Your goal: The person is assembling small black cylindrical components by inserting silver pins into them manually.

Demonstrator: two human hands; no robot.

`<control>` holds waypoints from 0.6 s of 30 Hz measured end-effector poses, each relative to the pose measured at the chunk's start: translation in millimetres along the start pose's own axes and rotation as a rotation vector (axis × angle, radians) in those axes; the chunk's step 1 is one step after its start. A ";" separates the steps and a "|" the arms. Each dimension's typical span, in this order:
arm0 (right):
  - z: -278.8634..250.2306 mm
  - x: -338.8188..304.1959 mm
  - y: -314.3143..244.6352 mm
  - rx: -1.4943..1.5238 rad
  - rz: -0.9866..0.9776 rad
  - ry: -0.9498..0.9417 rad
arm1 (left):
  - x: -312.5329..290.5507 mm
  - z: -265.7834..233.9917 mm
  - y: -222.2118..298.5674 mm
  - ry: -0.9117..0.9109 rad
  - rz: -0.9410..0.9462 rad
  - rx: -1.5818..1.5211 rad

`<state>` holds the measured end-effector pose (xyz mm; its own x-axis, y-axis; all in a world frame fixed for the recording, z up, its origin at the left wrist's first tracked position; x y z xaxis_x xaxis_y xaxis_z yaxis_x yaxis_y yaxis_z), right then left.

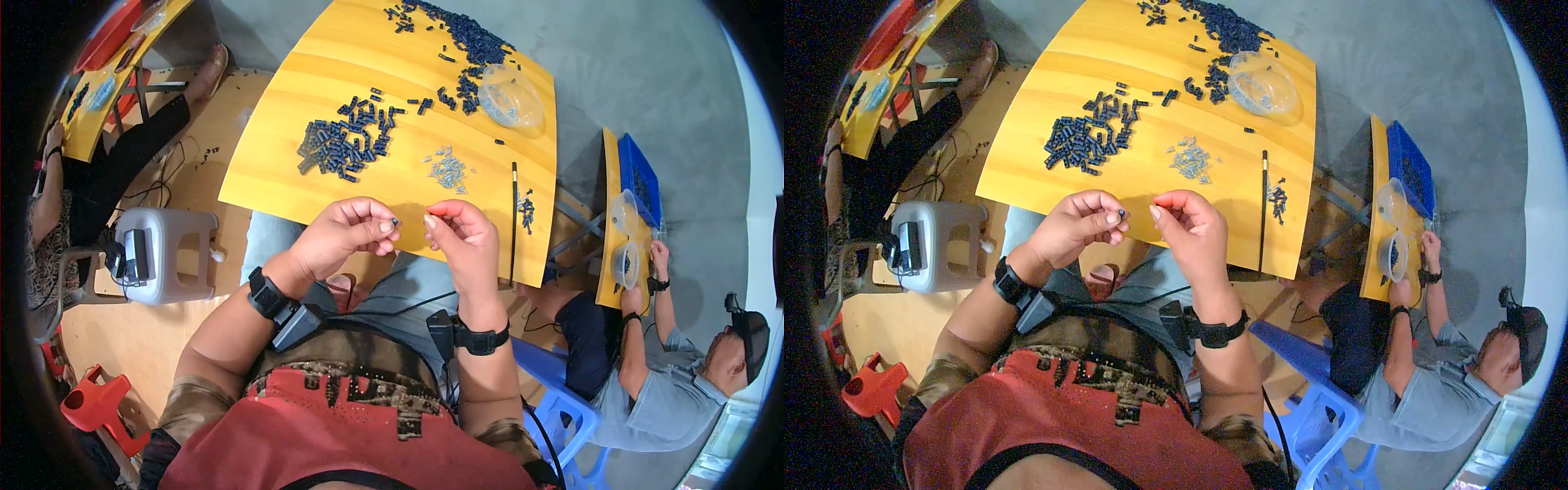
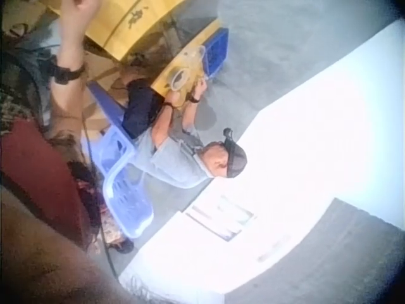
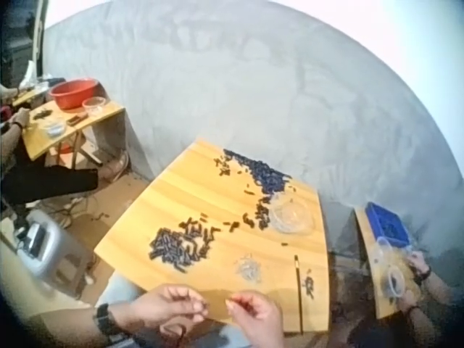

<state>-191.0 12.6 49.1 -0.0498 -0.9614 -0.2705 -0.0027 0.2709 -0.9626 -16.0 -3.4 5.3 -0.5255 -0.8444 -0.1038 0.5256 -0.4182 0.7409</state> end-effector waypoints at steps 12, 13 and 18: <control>5.7 -11.1 18.8 0.079 0.042 -0.024 | -9.2 3.7 -7.0 0.037 -0.017 0.073; 5.4 -12.3 16.1 0.097 0.018 -0.018 | -9.8 5.1 -7.3 0.039 -0.027 0.070; 6.6 -17.3 12.7 0.084 0.007 -0.031 | -10.1 7.2 -7.2 0.019 -0.011 0.072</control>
<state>-183.6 32.4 41.5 -0.0191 -0.9610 -0.2760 0.0811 0.2736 -0.9584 -19.3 10.5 5.8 -0.5175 -0.8466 -0.1241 0.4701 -0.4025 0.7855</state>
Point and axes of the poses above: each hand's wrist, its own x-axis towards the middle knuckle, its own z-axis out of the palm, y = z × x, the point moved 4 cm from there along x, towards the middle knuckle, and after that the axes turned 11 degrees about z, right-handed, at the moved point
